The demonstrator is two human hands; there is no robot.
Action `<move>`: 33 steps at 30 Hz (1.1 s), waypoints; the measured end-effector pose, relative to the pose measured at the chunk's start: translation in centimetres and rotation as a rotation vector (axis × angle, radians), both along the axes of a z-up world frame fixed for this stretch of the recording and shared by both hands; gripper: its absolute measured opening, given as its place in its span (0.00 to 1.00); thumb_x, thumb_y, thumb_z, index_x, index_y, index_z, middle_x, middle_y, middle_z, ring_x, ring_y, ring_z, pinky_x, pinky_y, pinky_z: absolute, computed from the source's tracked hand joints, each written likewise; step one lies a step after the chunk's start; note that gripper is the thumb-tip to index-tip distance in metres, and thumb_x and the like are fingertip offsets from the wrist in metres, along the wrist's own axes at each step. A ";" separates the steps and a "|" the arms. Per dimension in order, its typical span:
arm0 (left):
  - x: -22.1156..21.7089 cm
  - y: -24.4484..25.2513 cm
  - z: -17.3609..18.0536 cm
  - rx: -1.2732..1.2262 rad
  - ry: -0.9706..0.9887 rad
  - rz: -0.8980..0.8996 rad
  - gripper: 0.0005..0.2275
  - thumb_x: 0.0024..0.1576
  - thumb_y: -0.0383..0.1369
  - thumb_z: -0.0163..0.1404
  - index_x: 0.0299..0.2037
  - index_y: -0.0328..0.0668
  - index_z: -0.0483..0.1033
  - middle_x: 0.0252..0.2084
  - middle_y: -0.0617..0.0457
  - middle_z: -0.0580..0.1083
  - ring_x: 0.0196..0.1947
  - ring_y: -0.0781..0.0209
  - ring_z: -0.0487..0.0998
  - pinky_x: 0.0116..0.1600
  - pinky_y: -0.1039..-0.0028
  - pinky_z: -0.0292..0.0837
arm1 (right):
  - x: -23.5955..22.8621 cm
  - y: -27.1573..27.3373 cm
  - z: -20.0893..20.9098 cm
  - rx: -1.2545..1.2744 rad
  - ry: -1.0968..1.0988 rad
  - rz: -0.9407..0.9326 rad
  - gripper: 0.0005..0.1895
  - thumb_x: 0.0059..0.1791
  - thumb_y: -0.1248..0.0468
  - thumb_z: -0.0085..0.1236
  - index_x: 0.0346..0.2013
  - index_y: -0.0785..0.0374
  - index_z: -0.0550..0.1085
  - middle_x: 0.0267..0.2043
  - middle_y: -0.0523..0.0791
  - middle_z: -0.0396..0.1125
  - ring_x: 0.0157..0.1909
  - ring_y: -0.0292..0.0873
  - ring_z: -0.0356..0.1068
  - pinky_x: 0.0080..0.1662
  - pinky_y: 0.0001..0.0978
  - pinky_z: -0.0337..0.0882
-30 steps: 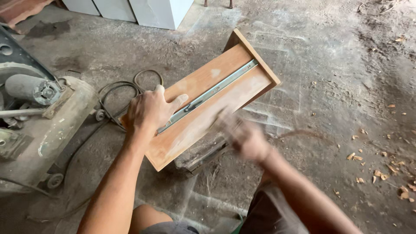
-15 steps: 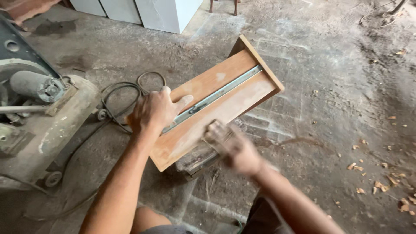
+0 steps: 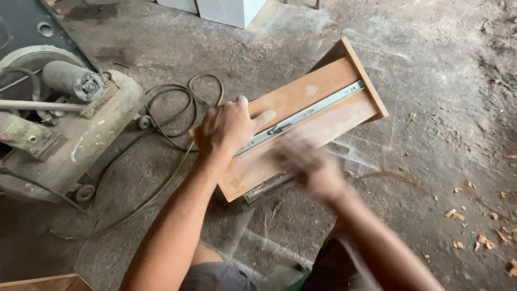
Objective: The person sands the surfaces and edges of a wooden drawer by hand using a piece of sandpaper, and then uses a pencil to mark a line along a metal drawer slide attached to the side.
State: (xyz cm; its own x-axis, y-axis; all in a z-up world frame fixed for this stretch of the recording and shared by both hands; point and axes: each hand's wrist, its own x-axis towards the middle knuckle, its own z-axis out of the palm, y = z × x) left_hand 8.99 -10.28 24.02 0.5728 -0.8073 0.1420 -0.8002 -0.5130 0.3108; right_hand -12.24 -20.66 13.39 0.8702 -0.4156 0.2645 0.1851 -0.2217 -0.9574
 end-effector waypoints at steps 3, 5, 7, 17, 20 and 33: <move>-0.2 0.0 0.3 -0.081 -0.064 -0.017 0.33 0.53 0.64 0.50 0.45 0.37 0.76 0.35 0.37 0.80 0.36 0.42 0.83 0.38 0.53 0.76 | -2.7 -5.4 4.2 -0.817 0.414 -0.713 0.17 0.60 0.67 0.37 0.56 0.56 0.75 0.54 0.44 0.74 0.53 0.37 0.75 0.52 0.27 0.78; -0.2 -0.2 0.2 -0.107 -0.114 -0.028 0.33 0.53 0.65 0.51 0.43 0.37 0.77 0.35 0.37 0.80 0.36 0.41 0.82 0.38 0.53 0.76 | -2.0 -5.8 5.2 -0.808 0.576 -0.877 0.19 0.62 0.69 0.32 0.55 0.58 0.75 0.55 0.45 0.74 0.54 0.39 0.74 0.57 0.29 0.77; -0.5 -0.3 0.3 -0.112 -0.154 -0.026 0.34 0.52 0.66 0.51 0.43 0.37 0.77 0.34 0.37 0.80 0.36 0.41 0.82 0.40 0.53 0.75 | 0.5 1.7 0.9 0.059 -0.238 -0.457 0.20 0.58 0.72 0.36 0.61 0.63 0.71 0.64 0.51 0.68 0.65 0.45 0.68 0.65 0.39 0.68; 0.7 -1.1 -1.2 -0.076 -0.188 -0.027 0.33 0.55 0.66 0.48 0.46 0.38 0.76 0.35 0.37 0.80 0.37 0.42 0.82 0.43 0.53 0.76 | -7.0 -7.9 4.1 -1.247 0.023 -0.750 0.10 0.57 0.70 0.52 0.49 0.65 0.79 0.55 0.48 0.74 0.59 0.46 0.74 0.61 0.39 0.72; 2.2 -1.7 -2.5 -0.071 -0.208 0.008 0.32 0.56 0.63 0.47 0.51 0.38 0.73 0.45 0.37 0.78 0.46 0.42 0.79 0.53 0.47 0.69 | -9.7 -9.2 4.3 -1.299 -0.027 -0.892 0.13 0.55 0.68 0.56 0.53 0.66 0.79 0.60 0.51 0.71 0.65 0.52 0.69 0.66 0.41 0.68; -4.1 -2.9 -2.2 -0.218 -0.440 0.052 0.42 0.47 0.66 0.53 0.55 0.30 0.68 0.50 0.35 0.72 0.54 0.40 0.70 0.60 0.49 0.58 | -4.6 -6.6 3.7 -0.865 0.092 -0.709 0.15 0.59 0.73 0.42 0.50 0.60 0.78 0.49 0.47 0.76 0.42 0.50 0.71 0.41 0.39 0.73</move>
